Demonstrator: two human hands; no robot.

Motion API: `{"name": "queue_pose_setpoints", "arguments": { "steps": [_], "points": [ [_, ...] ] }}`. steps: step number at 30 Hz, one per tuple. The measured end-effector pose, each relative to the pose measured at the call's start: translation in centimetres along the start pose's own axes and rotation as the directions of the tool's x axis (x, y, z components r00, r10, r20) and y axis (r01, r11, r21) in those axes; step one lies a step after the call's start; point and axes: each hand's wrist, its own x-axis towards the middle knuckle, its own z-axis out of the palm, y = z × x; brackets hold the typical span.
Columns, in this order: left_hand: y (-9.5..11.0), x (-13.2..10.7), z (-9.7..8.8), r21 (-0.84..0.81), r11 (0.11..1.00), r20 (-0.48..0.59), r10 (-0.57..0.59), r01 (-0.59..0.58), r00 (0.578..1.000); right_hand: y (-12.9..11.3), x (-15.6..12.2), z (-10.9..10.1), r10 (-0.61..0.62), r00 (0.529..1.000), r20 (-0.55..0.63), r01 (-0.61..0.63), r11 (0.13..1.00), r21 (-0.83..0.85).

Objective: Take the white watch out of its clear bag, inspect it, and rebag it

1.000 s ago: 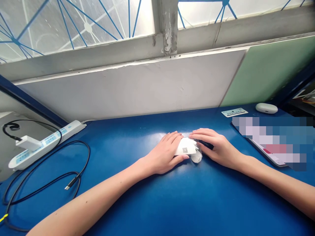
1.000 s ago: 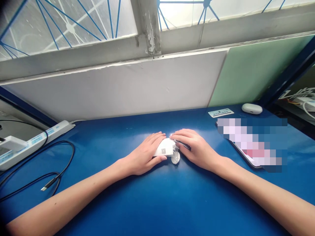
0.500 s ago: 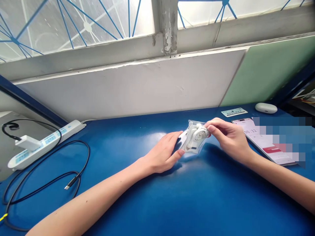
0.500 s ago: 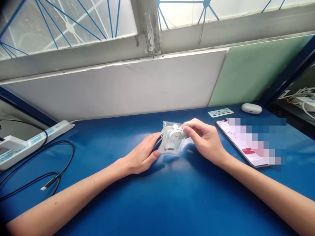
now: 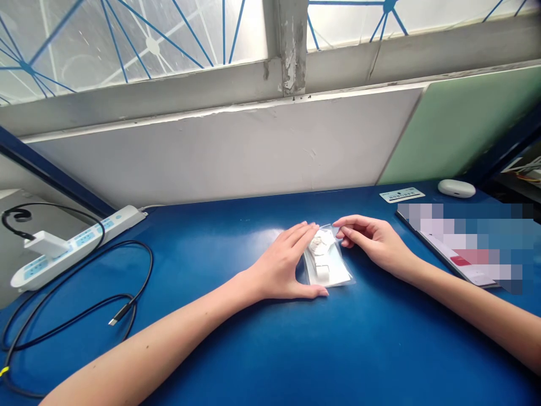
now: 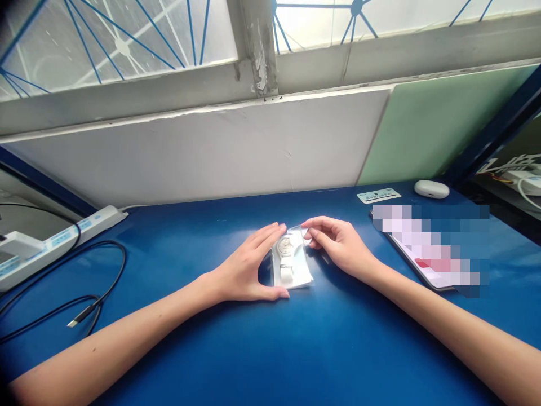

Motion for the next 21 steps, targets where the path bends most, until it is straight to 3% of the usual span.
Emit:
{"name": "queue_pose_setpoints", "arguments": {
  "steps": [3,5,8,10,13,18,21],
  "points": [
    [-0.1,0.0,0.0,-0.038,0.999,0.039,-0.025,0.027,0.999,-0.2,-0.4,0.2,-0.071,0.997,-0.003,0.07,0.987,-0.144],
    [-0.2,0.0,0.0,-0.052,0.998,0.035,-0.033,0.035,0.999,-0.4,-0.9,0.2,-0.208,0.978,0.031,0.208,0.927,-0.312],
    [-0.2,-0.1,0.1,-0.055,0.998,0.031,-0.031,0.032,0.999,-0.5,-1.6,-0.1,-0.352,0.905,0.237,0.424,0.754,-0.501],
    [-0.1,-0.1,0.1,-0.045,0.998,0.025,-0.036,0.037,0.999,-0.5,-1.9,-0.3,-0.329,0.862,0.387,0.502,0.666,-0.552],
    [0.1,0.0,0.2,-0.018,0.997,-0.02,-0.075,0.075,0.997,-0.3,-2.0,-0.5,-0.242,0.837,0.491,0.526,0.606,-0.597],
    [0.2,0.1,0.3,0.031,0.983,-0.038,-0.178,0.179,0.983,0.1,-2.0,-0.7,-0.209,0.869,0.448,0.475,0.606,-0.638],
    [0.0,0.1,0.2,0.033,0.984,-0.003,-0.174,0.174,0.985,0.3,-2.1,-0.8,-0.218,0.878,0.426,0.463,0.613,-0.64]
  ]
}}
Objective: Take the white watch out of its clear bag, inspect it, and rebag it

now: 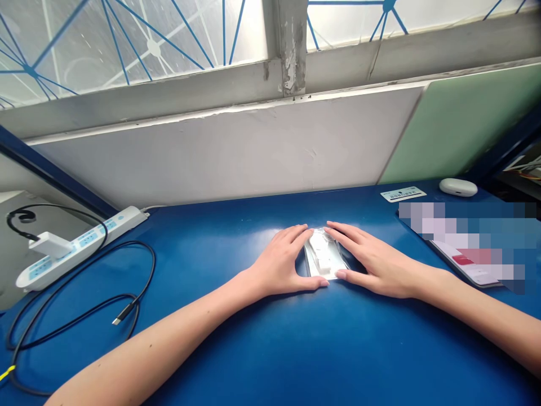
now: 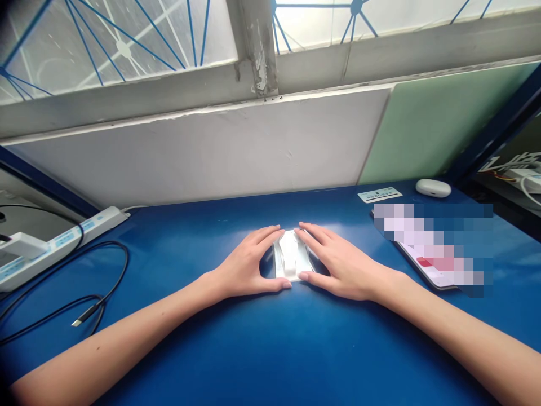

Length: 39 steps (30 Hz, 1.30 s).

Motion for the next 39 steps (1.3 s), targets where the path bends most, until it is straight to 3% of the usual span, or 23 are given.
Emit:
{"name": "queue_pose_setpoints", "arguments": {
  "steps": [7,15,23,39],
  "points": [
    [-0.1,0.0,-0.4,0.009,0.998,0.051,0.055,-0.055,0.997,0.3,0.0,0.3,0.011,1.0,0.021,-0.011,1.0,-0.008],
    [0.3,0.0,-0.2,0.024,1.0,0.028,0.015,-0.016,0.999,0.7,0.0,0.2,0.051,0.999,-0.013,-0.05,0.998,0.043],
    [-0.3,0.1,-0.9,0.051,0.994,0.084,0.09,-0.094,0.992,0.8,0.3,-0.5,0.099,0.995,0.013,-0.1,0.99,0.101],
    [-0.2,0.0,-0.8,0.067,0.997,0.114,0.04,-0.048,0.993,1.2,0.1,0.0,0.068,0.997,0.037,-0.07,0.996,0.053]
  ]
}}
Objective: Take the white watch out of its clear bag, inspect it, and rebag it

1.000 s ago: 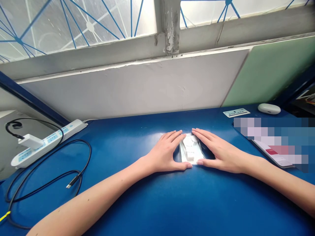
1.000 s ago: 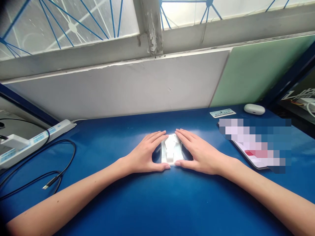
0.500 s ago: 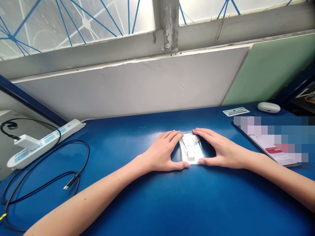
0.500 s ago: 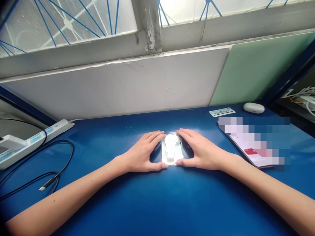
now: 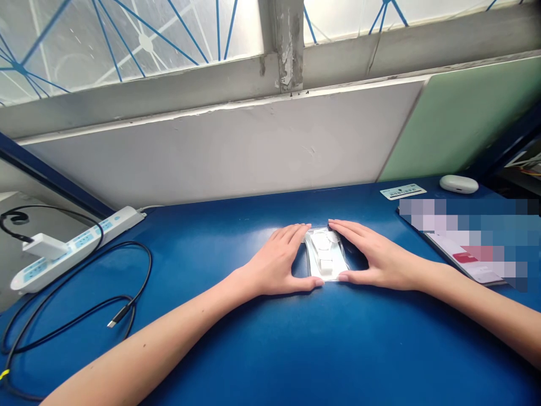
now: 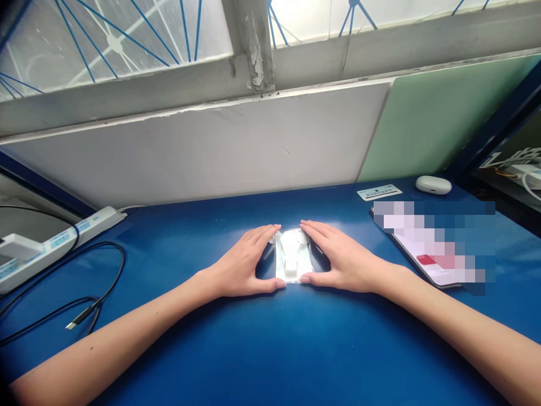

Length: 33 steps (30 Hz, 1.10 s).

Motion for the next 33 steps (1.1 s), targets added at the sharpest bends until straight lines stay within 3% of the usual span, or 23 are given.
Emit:
{"name": "queue_pose_setpoints", "arguments": {
  "steps": [33],
  "points": [
    [0.13,0.01,0.0,0.038,0.999,0.011,-0.034,0.034,0.999,-0.13,0.09,-0.07,0.006,1.0,0.013,-0.005,0.999,-0.035]
  ]
}}
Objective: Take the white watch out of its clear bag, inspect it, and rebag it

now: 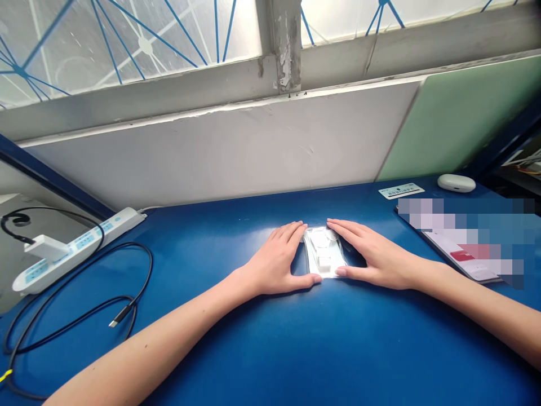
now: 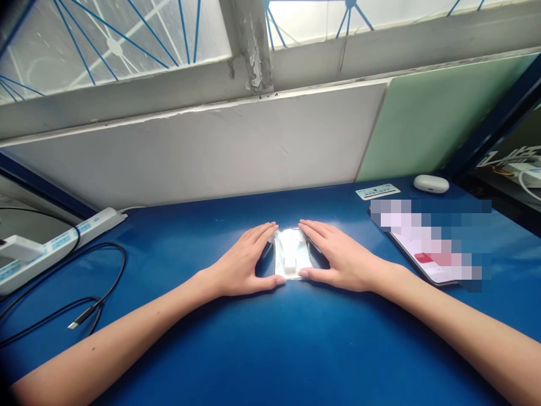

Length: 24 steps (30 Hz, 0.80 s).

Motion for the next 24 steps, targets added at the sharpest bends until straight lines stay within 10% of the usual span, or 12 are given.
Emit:
{"name": "queue_pose_setpoints", "arguments": {
  "steps": [24],
  "points": [
    [-0.87,0.34,0.91,0.046,0.984,-0.151,-0.166,0.175,0.974,0.24,0.45,-0.27,0.015,0.978,-0.21,0.006,0.995,0.102]
  ]
}}
